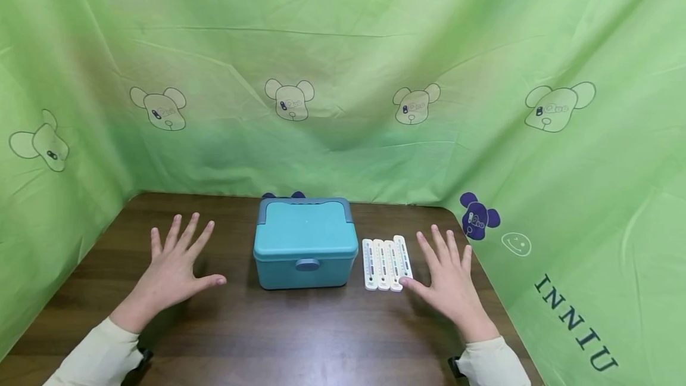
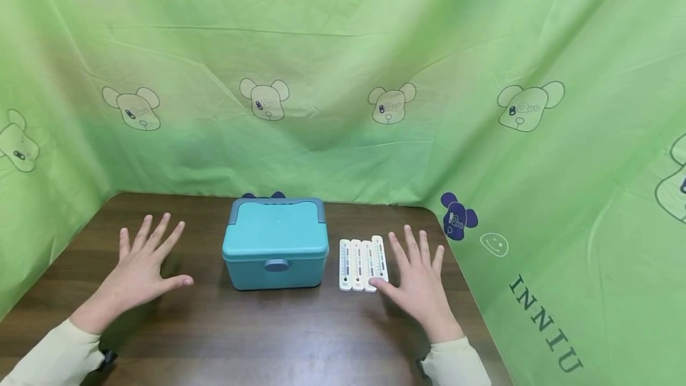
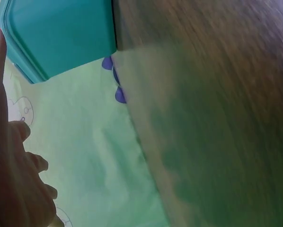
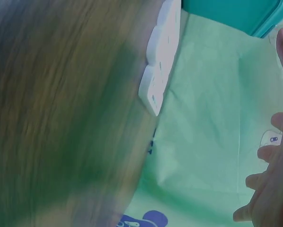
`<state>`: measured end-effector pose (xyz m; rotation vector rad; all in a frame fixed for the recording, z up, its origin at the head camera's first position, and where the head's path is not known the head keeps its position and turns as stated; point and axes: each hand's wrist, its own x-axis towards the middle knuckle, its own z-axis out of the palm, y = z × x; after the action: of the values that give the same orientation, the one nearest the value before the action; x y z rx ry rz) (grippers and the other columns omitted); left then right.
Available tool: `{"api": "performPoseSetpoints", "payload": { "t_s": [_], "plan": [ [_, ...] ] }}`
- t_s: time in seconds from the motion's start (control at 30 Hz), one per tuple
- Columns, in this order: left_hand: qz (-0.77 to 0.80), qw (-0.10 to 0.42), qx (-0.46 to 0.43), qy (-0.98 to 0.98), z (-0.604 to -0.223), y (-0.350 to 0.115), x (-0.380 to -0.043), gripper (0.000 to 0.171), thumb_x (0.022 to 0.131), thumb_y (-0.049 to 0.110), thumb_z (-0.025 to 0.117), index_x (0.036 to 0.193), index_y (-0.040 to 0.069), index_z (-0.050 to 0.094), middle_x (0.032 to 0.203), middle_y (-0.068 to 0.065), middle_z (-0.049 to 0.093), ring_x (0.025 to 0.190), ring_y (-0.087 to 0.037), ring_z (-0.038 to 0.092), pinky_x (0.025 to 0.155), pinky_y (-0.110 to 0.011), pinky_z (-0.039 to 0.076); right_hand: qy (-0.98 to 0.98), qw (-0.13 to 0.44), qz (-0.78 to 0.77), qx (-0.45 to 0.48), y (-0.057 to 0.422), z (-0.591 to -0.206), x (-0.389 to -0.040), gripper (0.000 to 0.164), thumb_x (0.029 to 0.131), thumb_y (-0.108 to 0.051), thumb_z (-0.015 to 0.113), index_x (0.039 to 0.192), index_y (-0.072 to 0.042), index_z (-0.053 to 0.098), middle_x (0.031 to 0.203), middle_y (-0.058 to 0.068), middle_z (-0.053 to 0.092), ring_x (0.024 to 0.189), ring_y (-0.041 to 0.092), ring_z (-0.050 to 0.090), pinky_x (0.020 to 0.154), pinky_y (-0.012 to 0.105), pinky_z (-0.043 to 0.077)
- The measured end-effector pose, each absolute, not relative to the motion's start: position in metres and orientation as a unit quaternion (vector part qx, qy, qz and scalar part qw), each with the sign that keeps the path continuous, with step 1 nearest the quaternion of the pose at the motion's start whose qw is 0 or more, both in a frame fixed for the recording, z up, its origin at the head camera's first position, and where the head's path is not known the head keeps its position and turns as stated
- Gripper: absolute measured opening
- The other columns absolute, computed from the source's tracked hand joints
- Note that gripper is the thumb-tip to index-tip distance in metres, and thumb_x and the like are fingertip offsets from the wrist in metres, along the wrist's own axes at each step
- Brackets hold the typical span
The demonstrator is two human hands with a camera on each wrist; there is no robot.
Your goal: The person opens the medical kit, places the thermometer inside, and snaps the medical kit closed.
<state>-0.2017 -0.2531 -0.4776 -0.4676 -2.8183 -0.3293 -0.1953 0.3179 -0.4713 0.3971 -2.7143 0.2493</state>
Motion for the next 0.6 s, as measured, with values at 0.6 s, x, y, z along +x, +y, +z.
{"api": "performPoseSetpoints", "payload": {
  "t_s": [0.6],
  "plan": [
    [-0.228,0.131,-0.168,-0.950,-0.485,-0.224,-0.207,0.126,0.076,0.060,0.083,0.167,0.020,0.005,0.173,-0.015,0.006,0.158,-0.040,-0.006,0.120,-0.073,-0.005,-0.956,0.221,0.152,0.122,0.272,-0.473,-0.193,0.107,0.078,-0.067,0.077,0.161,-0.015,0.033,0.167,0.018,0.025,0.156,0.044,0.014,0.121,0.071,0.002]
  ]
}}
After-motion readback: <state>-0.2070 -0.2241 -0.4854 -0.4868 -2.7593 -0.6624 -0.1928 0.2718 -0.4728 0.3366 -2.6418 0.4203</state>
